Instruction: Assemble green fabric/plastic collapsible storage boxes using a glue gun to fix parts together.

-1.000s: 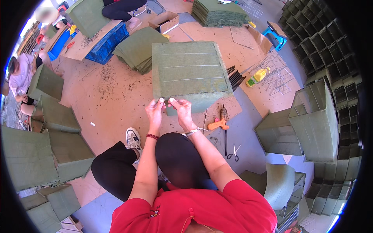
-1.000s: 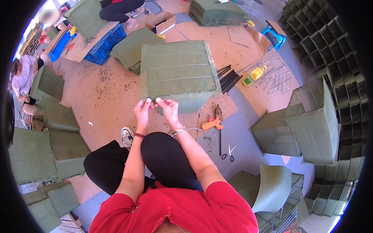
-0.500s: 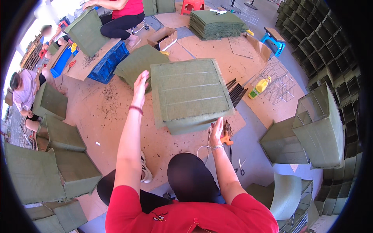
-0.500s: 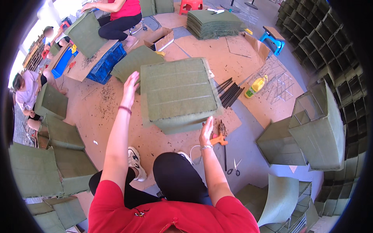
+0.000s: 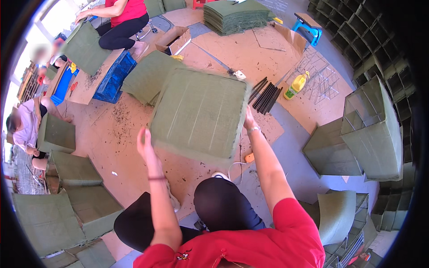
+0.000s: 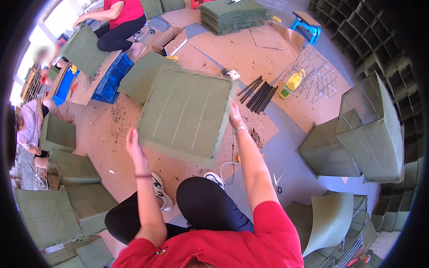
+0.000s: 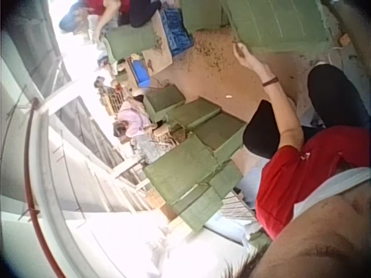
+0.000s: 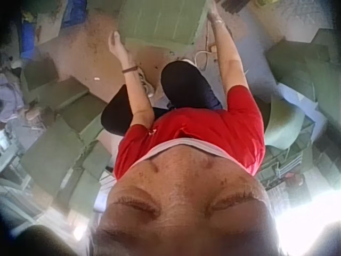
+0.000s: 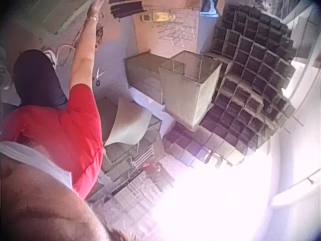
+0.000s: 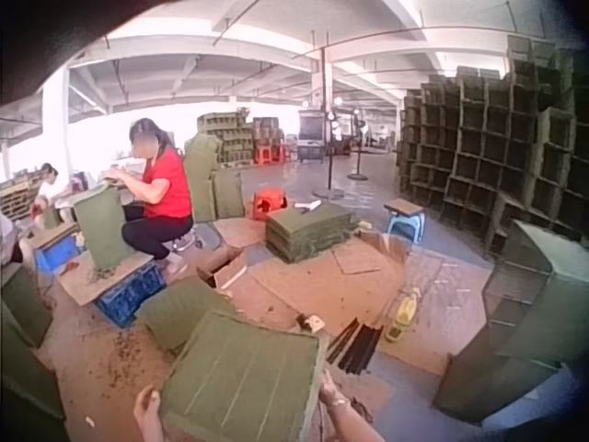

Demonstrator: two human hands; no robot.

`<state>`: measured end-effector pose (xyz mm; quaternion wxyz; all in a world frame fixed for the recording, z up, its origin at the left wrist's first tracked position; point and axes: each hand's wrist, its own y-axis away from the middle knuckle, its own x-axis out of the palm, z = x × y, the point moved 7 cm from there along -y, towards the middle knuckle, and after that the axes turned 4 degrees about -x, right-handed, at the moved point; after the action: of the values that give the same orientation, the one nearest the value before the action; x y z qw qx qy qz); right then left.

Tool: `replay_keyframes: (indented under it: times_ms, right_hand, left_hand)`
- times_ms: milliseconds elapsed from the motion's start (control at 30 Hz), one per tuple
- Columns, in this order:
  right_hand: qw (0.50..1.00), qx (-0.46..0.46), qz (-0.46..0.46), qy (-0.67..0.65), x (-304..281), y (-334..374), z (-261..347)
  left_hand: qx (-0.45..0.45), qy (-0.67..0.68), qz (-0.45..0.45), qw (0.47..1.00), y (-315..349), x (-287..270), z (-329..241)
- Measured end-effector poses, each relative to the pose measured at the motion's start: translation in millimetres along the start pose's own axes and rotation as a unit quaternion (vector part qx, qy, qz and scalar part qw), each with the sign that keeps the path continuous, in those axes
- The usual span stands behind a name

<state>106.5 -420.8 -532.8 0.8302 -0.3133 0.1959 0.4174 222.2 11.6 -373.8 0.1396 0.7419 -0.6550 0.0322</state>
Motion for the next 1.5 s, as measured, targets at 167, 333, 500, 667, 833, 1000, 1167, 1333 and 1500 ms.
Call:
replay_keyframes:
  times_ms: [167, 333, 500, 667, 833, 1000, 1167, 1333, 1500]
  right_hand:
    - [0.853, 0.257, 0.075, -0.449, 9, 0, 77]
    - [0.901, 0.381, -0.2, 0.054, -35, 189, -59]
    - [0.831, 0.554, 0.01, 0.049, 12, 335, -166]
    - [0.769, 0.602, -0.156, -0.149, 33, 314, -168]
    - [0.74, 0.669, -0.071, -0.008, 52, 307, -203]
    - [0.697, 0.548, -0.423, -0.188, -30, 318, -248]
    - [0.88, 0.423, -0.202, -0.078, -68, 233, -97]
    - [0.912, 0.292, -0.117, -0.263, -135, 121, 49]
    - [0.971, 0.192, -0.044, -0.134, -162, 21, 140]
  left_hand:
    - [0.021, 0.017, -0.039, 0.999, 82, -49, -11]
    - [0.122, -0.165, -0.088, 0.975, 91, -65, -44]
    - [0.39, -0.477, 0.1, 0.781, 108, 27, -87]
    - [0.394, -0.545, 0.244, 0.698, 141, 83, -62]
    - [0.378, -0.595, 0.305, 0.64, 148, 84, -41]
    - [0.41, -0.538, 0.356, 0.645, 167, 116, -45]
    - [0.426, -0.564, 0.34, 0.62, 162, 103, -34]
    - [0.437, -0.555, 0.316, 0.633, 161, 91, -37]
    - [0.444, -0.54, 0.324, 0.638, 165, 97, -35]
